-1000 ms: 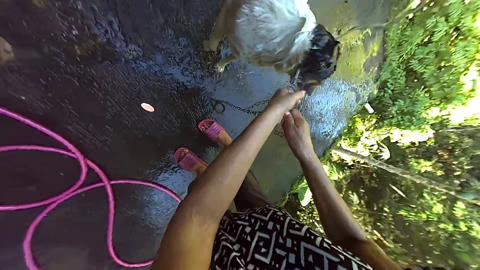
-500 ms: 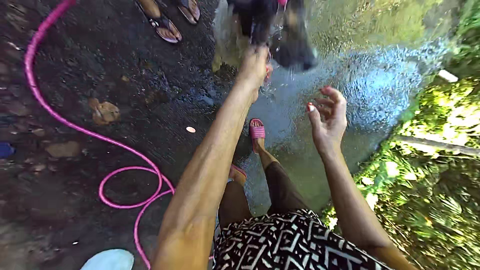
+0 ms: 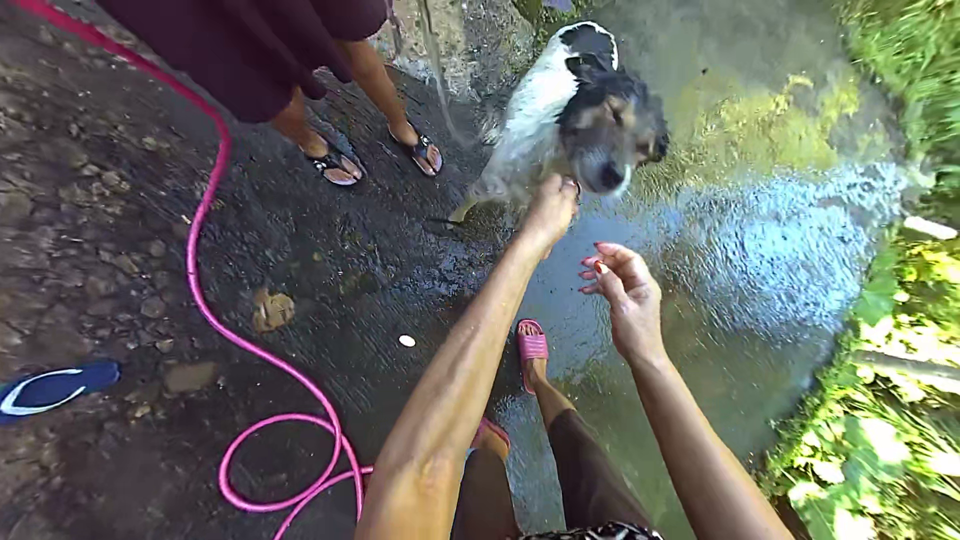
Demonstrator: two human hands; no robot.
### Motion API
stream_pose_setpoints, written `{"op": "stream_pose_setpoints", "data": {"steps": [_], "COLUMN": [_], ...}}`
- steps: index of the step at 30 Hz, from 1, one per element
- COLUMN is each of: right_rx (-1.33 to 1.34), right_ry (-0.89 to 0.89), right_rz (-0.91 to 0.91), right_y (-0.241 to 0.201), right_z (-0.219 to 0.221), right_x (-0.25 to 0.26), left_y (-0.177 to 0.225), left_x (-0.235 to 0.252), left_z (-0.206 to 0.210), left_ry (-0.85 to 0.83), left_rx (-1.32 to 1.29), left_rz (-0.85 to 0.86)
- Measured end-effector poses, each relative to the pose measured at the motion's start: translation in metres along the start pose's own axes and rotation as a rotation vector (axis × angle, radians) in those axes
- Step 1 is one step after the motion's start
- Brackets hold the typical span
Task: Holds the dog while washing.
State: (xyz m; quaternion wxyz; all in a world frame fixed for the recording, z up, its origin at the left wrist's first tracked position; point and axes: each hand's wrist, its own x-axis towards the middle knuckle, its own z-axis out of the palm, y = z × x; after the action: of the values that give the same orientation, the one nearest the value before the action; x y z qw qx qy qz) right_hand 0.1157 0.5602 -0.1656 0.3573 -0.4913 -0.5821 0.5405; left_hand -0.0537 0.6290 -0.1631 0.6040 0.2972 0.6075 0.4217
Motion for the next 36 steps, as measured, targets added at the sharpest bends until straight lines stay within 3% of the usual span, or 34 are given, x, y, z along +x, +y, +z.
{"op": "stream_pose_setpoints", "data": {"steps": [6, 12, 17, 22, 26, 30, 36], "right_rx": [-0.073, -0.531, -0.837, -0.587, -0.476, 0.024, 0.819], "right_ry": [0.081, 0.394, 0.434, 0.492, 0.464, 0.424, 0.512], "right_rz": [-0.028, -0.222, -0.013, 0.260, 0.272, 0.425, 0.348], "right_y": [0.006, 0.018, 0.018, 0.050, 0.070, 0.088, 0.093], "right_z": [-0.041, -0.115, -0.171, -0.170, -0.143, -0.106, -0.051], "right_x": [-0.013, -0.007, 0.025, 0.046, 0.059, 0.080, 0.121], "left_y": [-0.018, -0.024, -0.017, -0.015, -0.010, -0.010, 0.000], "left_x": [0.016, 0.035, 0.052, 0.055, 0.040, 0.046, 0.043], "left_z": [0.065, 0.105, 0.123, 0.120, 0.108, 0.092, 0.078], "left_ry": [-0.177, -0.275, -0.296, -0.245, -0.219, -0.241, -0.262], "left_rx": [0.085, 0.139, 0.211, 0.193, 0.143, 0.147, 0.133], "left_rz": [-0.063, -0.105, -0.131, -0.263, -0.278, -0.258, -0.285]}}
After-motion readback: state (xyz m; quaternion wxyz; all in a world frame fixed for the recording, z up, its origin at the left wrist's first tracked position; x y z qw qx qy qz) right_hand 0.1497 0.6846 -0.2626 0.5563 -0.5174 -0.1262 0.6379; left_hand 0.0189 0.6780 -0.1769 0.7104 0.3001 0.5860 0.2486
